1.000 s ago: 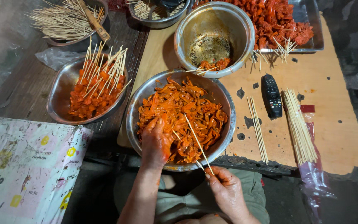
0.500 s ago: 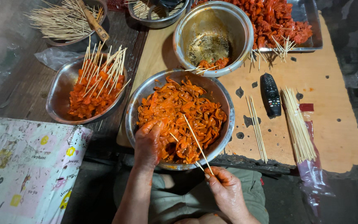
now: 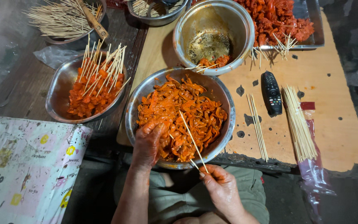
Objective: The person threads marinated pieces of orange-colored meat or chicken skins onto wooden skewers by hand, picking them from a large metal bowl and placing the completed skewers into a separate metal bowl.
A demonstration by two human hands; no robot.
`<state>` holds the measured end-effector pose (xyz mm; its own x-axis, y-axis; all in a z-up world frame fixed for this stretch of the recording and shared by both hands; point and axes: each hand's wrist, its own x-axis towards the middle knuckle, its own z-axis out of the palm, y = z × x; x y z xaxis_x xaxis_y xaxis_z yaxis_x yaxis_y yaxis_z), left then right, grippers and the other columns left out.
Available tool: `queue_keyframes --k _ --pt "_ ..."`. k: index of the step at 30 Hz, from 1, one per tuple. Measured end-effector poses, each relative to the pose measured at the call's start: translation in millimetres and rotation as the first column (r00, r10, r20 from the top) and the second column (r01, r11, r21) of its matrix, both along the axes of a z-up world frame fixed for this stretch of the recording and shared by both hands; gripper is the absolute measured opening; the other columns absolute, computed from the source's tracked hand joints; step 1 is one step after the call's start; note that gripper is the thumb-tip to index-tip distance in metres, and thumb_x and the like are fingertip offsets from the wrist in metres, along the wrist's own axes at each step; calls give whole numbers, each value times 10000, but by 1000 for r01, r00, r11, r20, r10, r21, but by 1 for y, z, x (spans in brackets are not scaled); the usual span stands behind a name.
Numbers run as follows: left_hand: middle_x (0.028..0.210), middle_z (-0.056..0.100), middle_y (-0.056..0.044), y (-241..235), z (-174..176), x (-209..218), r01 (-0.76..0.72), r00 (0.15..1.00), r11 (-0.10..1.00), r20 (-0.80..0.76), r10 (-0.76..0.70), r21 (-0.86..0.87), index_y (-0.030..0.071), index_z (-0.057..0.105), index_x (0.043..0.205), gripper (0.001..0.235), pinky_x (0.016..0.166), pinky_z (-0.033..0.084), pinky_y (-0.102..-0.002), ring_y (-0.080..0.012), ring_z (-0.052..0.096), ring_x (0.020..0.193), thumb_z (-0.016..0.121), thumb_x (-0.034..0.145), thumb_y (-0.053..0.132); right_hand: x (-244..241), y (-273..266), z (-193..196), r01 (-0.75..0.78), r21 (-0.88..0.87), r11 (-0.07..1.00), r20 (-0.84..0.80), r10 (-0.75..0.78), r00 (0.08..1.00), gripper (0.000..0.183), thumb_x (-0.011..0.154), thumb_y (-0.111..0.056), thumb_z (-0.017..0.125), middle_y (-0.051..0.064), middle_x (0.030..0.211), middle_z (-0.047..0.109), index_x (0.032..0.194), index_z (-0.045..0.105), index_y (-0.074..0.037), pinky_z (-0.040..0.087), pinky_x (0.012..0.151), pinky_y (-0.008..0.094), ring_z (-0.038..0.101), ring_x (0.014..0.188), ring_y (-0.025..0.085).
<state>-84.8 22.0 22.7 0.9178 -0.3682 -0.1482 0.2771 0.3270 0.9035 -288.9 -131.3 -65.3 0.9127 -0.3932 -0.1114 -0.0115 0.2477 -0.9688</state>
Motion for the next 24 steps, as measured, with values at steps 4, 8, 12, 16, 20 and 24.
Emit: queue_keyframes --k 4,8,12,16,20,24 --pt "1194 680 -47 2 11 2 -41 979 999 -198 39 -5 112 506 1379 471 805 601 -382 -193 709 989 512 953 314 7 -5 -12 23 192 981 -119 0 993 227 915 -26 666 38 832 725 1117 749 34 436 570 209 549 647 61" --pt "1141 550 -94 -7 -14 -13 -42 982 998 -183 49 45 64 483 1428 506 758 554 -419 -240 584 962 556 1052 393 15 -11 -10 53 298 953 -92 -26 995 216 913 -48 673 35 809 715 1110 727 23 356 465 201 465 535 43" --pt "1079 666 -8 -39 -28 -50 -41 961 998 -275 24 -55 148 568 1262 421 612 619 -403 -174 711 895 629 868 282 22 -8 6 34 386 922 -52 -15 999 145 904 -64 652 25 749 684 1038 684 -18 319 406 214 423 471 48" --pt "885 643 -85 -60 -30 -53 -95 994 965 -84 77 -246 34 590 1209 279 527 512 -335 -191 618 665 683 985 172 29 2 8 39 315 948 -14 -36 999 105 915 -35 664 20 735 660 1019 673 -22 346 417 223 446 484 58" --pt "761 580 -14 -75 -31 -50 -242 966 955 -131 222 -170 73 588 1164 247 418 421 -275 -120 527 544 689 945 129 37 16 1 102 57 993 67 -106 992 96 925 19 692 14 849 685 1020 686 9 478 657 225 564 726 61" --pt "908 672 28 -81 -25 -45 -309 940 939 101 326 -151 72 630 1181 235 561 505 -240 -66 603 701 694 961 124 43 20 2 130 -22 991 108 -127 986 127 916 29 687 16 923 725 1041 696 10 523 792 245 619 855 78"
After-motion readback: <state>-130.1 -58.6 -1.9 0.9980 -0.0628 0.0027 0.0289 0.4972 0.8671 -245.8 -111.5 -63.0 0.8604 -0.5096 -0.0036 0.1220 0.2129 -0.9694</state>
